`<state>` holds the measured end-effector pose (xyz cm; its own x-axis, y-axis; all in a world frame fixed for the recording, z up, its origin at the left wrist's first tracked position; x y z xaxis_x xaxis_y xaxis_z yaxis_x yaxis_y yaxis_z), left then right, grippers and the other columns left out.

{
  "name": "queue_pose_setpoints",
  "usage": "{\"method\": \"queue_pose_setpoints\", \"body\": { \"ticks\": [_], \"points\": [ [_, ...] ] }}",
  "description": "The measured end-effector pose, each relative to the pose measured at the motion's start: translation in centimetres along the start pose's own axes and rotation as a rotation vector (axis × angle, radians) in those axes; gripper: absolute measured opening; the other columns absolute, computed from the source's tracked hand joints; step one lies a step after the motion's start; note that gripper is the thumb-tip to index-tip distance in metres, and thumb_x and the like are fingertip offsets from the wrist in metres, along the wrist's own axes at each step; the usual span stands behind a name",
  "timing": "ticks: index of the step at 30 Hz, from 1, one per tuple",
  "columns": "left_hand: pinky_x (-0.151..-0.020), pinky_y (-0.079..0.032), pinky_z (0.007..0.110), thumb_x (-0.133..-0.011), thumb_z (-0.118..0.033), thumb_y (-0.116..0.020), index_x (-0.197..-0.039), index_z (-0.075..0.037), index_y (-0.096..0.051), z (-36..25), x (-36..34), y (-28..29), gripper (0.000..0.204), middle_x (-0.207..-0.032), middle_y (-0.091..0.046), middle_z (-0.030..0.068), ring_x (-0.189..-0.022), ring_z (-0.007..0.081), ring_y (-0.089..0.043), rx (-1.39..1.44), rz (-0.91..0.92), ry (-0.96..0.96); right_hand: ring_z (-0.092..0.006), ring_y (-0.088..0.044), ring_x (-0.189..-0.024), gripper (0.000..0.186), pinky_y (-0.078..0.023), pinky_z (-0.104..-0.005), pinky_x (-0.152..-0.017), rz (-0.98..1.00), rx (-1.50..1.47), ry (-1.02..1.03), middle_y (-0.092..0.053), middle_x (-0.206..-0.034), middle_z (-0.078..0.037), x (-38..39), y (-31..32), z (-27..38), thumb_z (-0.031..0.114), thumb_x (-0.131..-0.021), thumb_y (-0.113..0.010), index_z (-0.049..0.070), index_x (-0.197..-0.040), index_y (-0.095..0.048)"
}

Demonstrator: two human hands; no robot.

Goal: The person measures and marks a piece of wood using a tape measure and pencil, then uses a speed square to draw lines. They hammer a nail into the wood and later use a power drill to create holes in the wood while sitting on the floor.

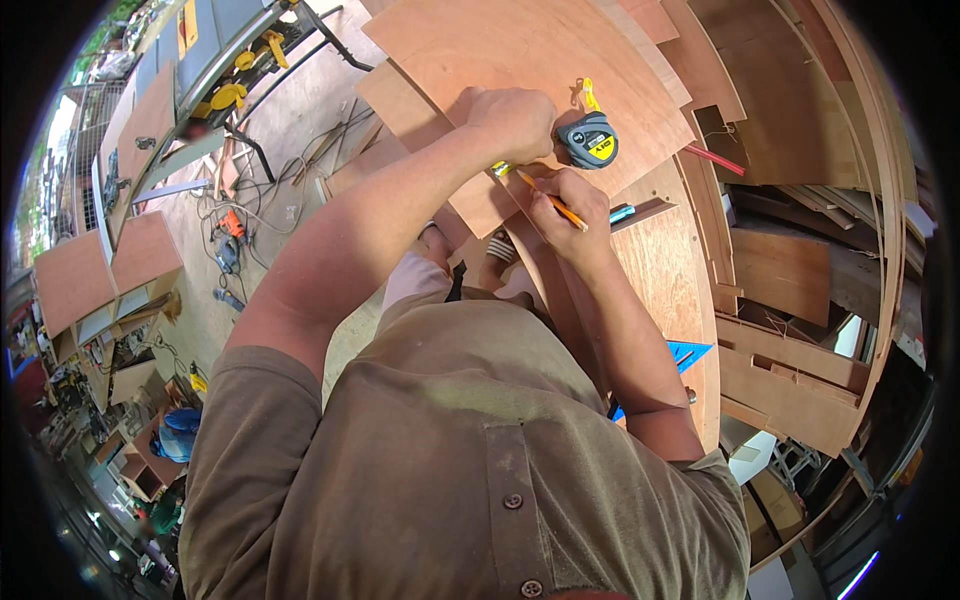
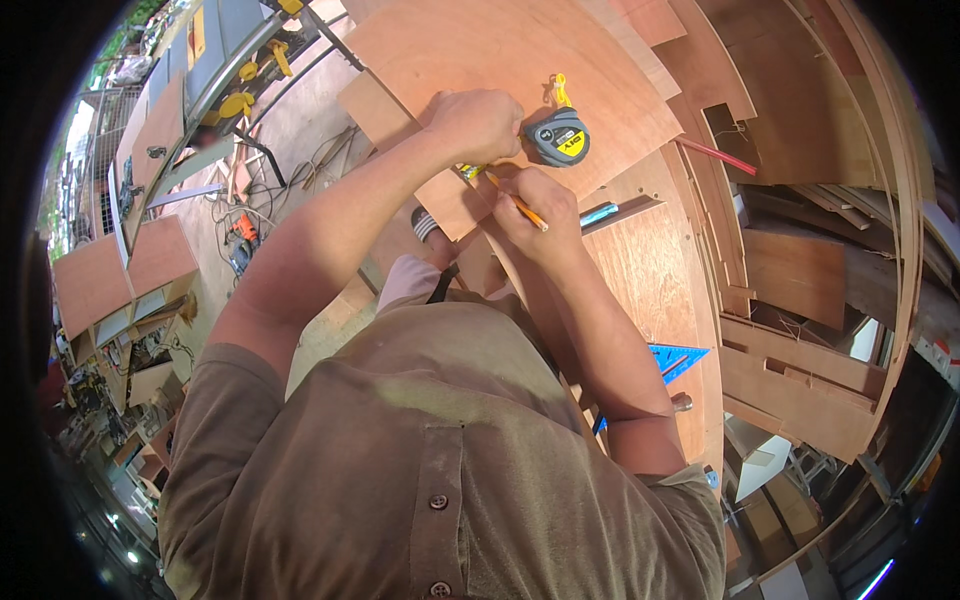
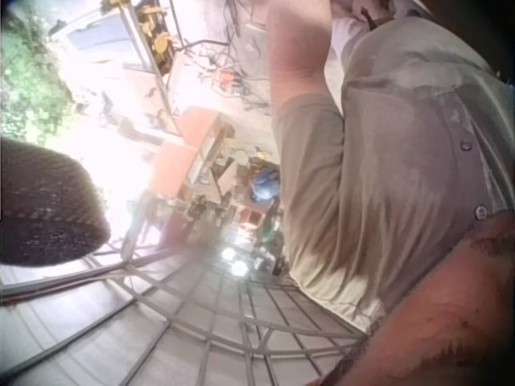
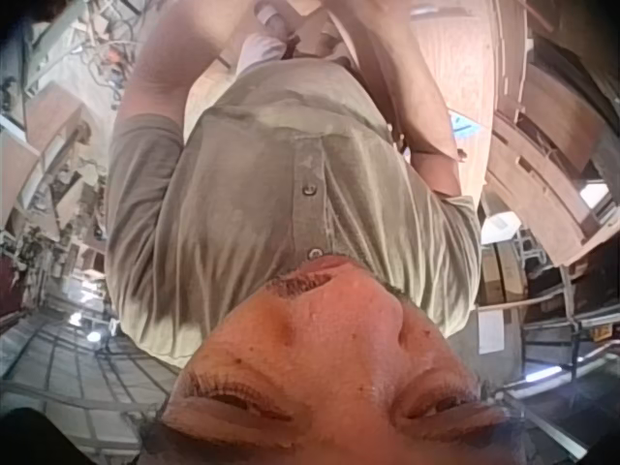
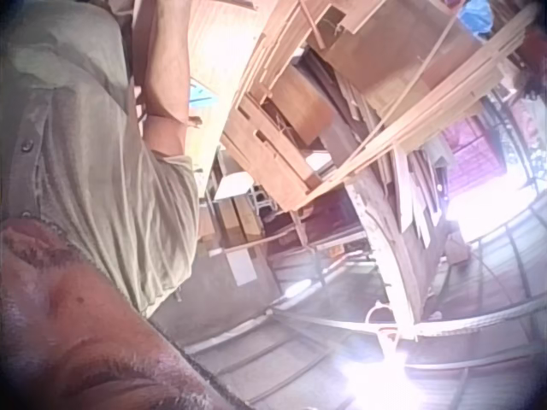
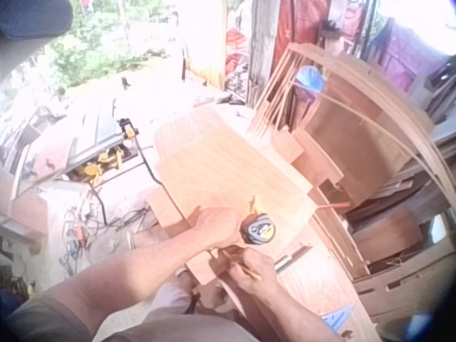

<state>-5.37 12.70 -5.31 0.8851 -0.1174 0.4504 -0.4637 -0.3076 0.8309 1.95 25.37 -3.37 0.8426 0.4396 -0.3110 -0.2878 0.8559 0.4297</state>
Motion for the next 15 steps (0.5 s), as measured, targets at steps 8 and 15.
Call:
{"method": "queue_pose_setpoints", "body": {
  "ticks": [8,15],
  "points": [
    [-0.088,-0.046,0.049,-0.078,-0.025,-0.071,-0.094,-0.018,-0.074,-0.05,0.34,0.25,0.018,-0.091,-0.076,0.0038,-0.092,0.0265,-0.072,0.015,0.011,0.006,-0.0260,-0.069,-0.071,0.006,-0.054,-0.0345,-0.064,0.032,0.045,0.000,-0.068,-0.081,-0.013,-0.12,-0.13,-0.04,0.004,-0.082,-0.069,0.000,-0.086,-0.065],
    [-0.088,-0.046,0.049,-0.078,-0.025,-0.071,-0.094,-0.018,-0.074,-0.02,0.18,0.06,0.018,-0.091,-0.076,0.0033,-0.092,0.0263,-0.072,0.012,0.009,0.002,-0.0312,-0.067,-0.069,0.008,-0.054,-0.0387,-0.062,0.009,0.009,0.029,-0.064,-0.077,-0.013,-0.28,-0.01,0.44,0.000,-0.078,-0.068,0.001,-0.084,-0.064]
  ]
}}
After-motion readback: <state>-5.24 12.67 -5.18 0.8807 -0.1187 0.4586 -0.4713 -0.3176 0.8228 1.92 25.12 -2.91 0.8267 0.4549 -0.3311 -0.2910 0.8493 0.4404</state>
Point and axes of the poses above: each hand's wrist, its own x-axis away from the middle knuckle, its own y-axis out of the back of the hand, z = x × y, the point moved 8 cm from there along -x, towards the middle knuckle
